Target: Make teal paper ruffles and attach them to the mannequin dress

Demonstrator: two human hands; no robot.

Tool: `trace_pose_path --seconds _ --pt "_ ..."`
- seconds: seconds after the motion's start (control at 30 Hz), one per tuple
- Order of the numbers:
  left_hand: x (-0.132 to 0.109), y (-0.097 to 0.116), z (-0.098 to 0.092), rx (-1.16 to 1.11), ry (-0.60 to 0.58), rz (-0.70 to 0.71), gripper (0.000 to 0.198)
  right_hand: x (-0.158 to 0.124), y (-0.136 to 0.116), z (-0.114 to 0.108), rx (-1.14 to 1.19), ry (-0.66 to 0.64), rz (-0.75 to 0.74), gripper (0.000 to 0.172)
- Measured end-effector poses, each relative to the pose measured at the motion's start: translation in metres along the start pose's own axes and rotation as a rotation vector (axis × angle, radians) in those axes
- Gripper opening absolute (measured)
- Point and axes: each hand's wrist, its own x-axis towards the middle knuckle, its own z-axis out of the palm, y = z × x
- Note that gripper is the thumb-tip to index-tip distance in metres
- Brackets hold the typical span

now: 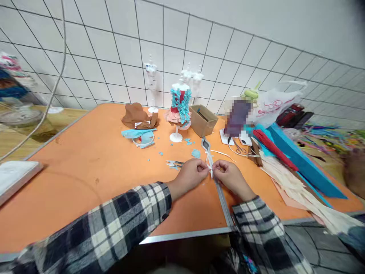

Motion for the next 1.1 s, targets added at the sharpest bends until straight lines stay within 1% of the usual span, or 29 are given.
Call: trace_pose_path --seconds 0.1,0.2,0.37,0.43,0.5,0.67,0.77,0.93,1.1 --pt "-0.002 -0.001 0.001 0.006 -0.002 -0.015 0.009 0.000 -0.003 0.000 0.009 0.002 -0.017 0.015" --pt "-0.003 0.001 0.000 0.016 -0.005 -0.031 0.006 -0.001 -0.006 0.000 0.084 0.003 -0.005 0.012" --pt "-0.003 0.003 -0.001 0.029 -0.020 -0.061 0.006 -0.003 -0.007 -0.002 0.302 -0.007 0.113 0.012" --pt "-0.003 0.004 -0.001 0.027 -0.019 -0.067 0.005 -0.003 -0.007 -0.003 0.365 -0.033 0.161 0.013" --pt "-0.003 0.005 -0.001 0.024 -0.028 -0.077 0.005 -0.003 -0.006 -0.003 0.401 -0.042 0.178 0.015" --pt "-0.003 0.009 -0.002 0.047 -0.053 -0.107 0.005 -0.002 -0.008 0.000 0.429 -0.006 0.184 0.017" --pt "-0.003 0.010 -0.003 0.078 -0.055 -0.088 0.006 -0.001 -0.007 0.001 0.423 0.019 0.184 0.016" --pt "-0.004 0.009 -0.003 0.153 -0.078 -0.031 0.007 0.002 -0.005 -0.002 0.450 0.099 0.152 0.014" --pt "-0.005 0.008 -0.004 0.159 -0.081 -0.014 0.006 0.004 -0.001 -0.005 0.478 0.106 0.144 0.013"
